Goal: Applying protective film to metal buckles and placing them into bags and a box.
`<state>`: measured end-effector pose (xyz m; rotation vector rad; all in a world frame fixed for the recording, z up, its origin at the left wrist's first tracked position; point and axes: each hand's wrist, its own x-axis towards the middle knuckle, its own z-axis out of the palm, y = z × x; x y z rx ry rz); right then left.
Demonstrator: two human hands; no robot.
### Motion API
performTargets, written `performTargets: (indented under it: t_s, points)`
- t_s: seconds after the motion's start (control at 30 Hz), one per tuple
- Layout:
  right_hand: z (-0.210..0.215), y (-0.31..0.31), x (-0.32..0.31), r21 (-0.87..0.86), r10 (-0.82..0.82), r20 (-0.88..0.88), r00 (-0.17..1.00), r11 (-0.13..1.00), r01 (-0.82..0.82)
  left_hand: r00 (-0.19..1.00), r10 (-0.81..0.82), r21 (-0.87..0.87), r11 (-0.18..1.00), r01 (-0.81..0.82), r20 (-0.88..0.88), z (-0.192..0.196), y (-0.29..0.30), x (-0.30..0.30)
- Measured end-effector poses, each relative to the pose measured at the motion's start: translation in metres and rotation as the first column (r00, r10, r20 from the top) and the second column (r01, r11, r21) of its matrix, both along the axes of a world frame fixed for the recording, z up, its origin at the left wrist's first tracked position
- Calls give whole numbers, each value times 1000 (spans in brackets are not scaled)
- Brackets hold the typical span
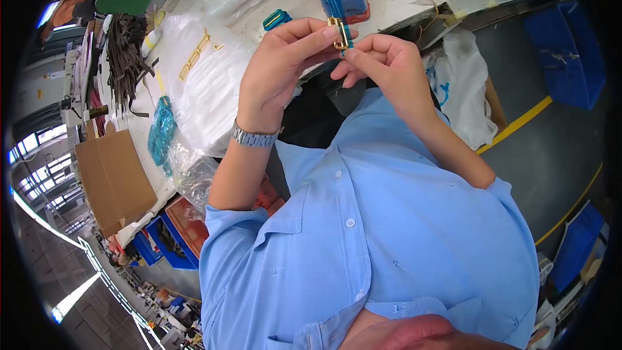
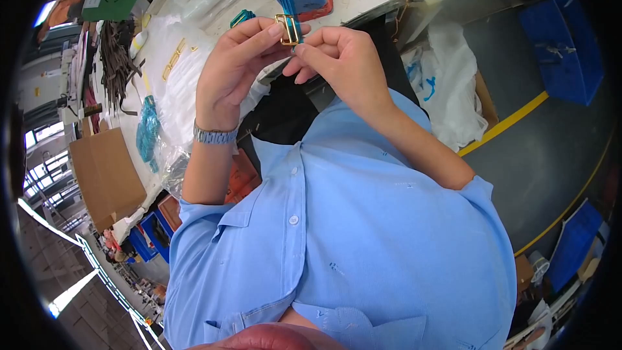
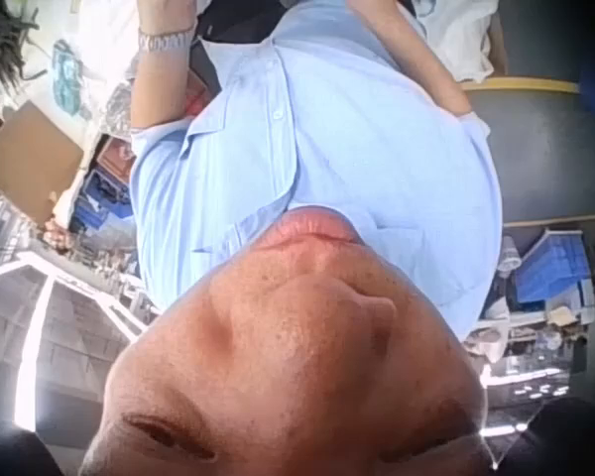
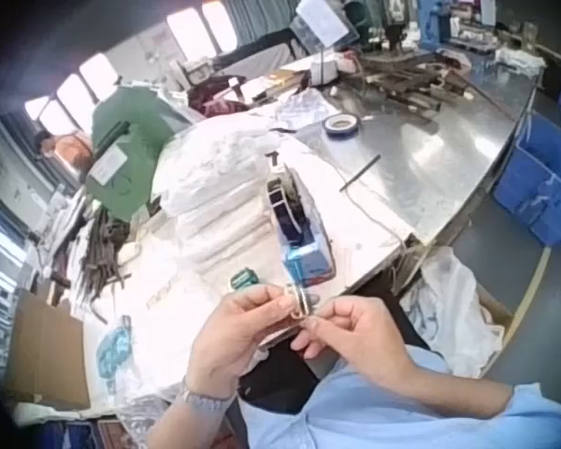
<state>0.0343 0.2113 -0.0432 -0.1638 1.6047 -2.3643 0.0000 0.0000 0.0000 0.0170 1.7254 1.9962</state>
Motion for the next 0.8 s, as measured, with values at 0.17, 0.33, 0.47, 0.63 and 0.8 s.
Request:
performTargets:
  t_s: [0.17, 0.33, 0.47, 0.63, 0.8]
  points:
    - [0, 1, 3, 42, -14, 19, 1000, 999, 13, 994, -2, 26, 1000, -1, 109, -8, -1, -2]
    - [5, 11, -1, 57, 119, 17, 993, 991, -119, 984, 4, 25, 1000, -8, 179, -7, -3, -9]
    - [7, 24, 1, 311, 178, -103, 979, 940, -138, 967, -30, 20, 999, 26, 253, -3, -13, -15]
    - [-9, 17, -20, 282, 86, -231, 969, 959, -18, 959, -80, 30, 997, 74, 270, 4, -12, -20]
    - [-13, 7, -35, 157, 74, -269, 960, 987, -32, 950, -71, -42, 995, 87, 304, 13, -4, -26]
